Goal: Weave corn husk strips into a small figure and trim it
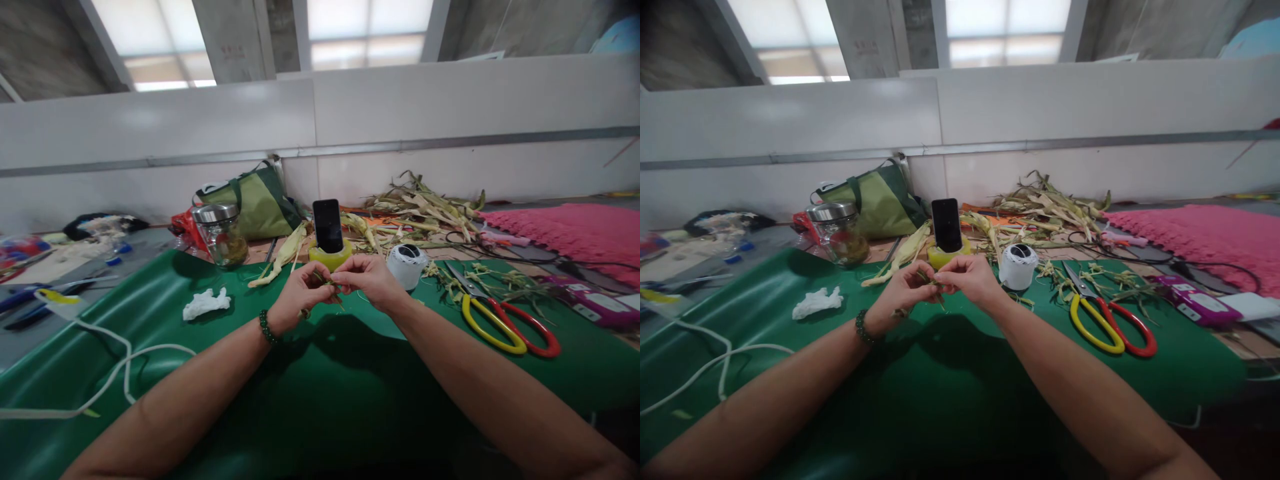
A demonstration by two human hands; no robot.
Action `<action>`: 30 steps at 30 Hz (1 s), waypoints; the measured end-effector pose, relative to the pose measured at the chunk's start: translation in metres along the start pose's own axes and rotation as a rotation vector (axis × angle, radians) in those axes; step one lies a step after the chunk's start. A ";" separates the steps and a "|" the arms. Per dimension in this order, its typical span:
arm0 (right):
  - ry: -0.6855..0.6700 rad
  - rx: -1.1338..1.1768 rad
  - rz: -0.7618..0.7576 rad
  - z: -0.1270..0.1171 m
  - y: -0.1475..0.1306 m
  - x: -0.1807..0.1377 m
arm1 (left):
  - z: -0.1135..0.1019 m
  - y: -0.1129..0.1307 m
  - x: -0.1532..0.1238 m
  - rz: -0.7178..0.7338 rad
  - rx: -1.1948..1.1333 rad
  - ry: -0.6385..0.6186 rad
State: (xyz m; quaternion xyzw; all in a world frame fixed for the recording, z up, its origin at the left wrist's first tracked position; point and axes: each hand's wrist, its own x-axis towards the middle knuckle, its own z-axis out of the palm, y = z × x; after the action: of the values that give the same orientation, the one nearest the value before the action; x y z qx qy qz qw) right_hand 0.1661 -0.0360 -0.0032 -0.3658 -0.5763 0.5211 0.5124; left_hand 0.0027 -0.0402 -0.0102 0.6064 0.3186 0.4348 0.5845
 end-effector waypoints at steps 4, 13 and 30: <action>0.007 -0.012 -0.005 -0.001 -0.001 -0.001 | 0.000 0.004 -0.001 -0.102 -0.082 0.000; 0.039 -0.094 -0.046 0.001 -0.003 -0.004 | -0.002 0.011 0.001 -0.301 -0.057 0.040; -0.101 -0.308 0.020 -0.007 0.013 0.006 | 0.001 0.005 0.002 -0.170 0.102 0.068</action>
State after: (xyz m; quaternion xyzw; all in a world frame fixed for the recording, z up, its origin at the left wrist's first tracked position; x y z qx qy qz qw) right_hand 0.1698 -0.0264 -0.0152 -0.4194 -0.6707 0.4493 0.4152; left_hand 0.0041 -0.0398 -0.0048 0.5910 0.4102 0.3872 0.5767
